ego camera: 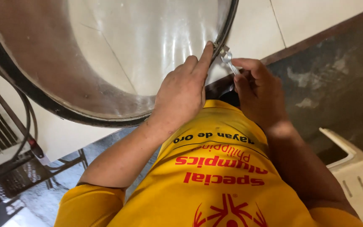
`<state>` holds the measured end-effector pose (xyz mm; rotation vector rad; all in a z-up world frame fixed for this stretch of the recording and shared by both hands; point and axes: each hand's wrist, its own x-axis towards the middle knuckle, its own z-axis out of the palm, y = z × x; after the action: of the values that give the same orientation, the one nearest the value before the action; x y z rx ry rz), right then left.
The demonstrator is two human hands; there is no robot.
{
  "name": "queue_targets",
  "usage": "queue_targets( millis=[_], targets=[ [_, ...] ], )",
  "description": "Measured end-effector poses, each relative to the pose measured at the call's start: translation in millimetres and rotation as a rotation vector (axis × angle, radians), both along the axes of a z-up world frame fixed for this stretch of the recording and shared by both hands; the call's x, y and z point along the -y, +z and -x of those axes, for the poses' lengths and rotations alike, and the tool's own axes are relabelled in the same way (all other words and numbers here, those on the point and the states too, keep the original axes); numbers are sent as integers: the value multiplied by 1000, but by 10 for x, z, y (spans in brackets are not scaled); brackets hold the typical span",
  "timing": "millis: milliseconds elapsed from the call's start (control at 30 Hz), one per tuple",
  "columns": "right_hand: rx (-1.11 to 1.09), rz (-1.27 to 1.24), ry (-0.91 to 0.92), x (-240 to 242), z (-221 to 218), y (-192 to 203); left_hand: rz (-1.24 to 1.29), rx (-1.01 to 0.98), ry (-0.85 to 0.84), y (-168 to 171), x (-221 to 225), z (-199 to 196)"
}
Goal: Tightening the tension rods on a drum head using a small wrench to tune or secure the head.
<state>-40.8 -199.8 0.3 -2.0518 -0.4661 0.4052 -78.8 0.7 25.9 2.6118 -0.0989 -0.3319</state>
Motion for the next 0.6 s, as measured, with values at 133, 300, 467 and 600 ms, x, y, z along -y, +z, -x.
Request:
queue_targets(
  millis=[133,300,467,600],
  targets=[
    [61,-55,-139,-117,121,-78,4,-19,12,-2,3,-9],
    [-63,-185,-222,-279,247,-188,-16,-63,17,47,24,-26],
    [-229,-517,-336,-469,377,-348,-29,-29,28,21,35,-6],
    [-80,-550,-271,-546,388,-376,-36,-15,25,1,33,2]
  ],
)
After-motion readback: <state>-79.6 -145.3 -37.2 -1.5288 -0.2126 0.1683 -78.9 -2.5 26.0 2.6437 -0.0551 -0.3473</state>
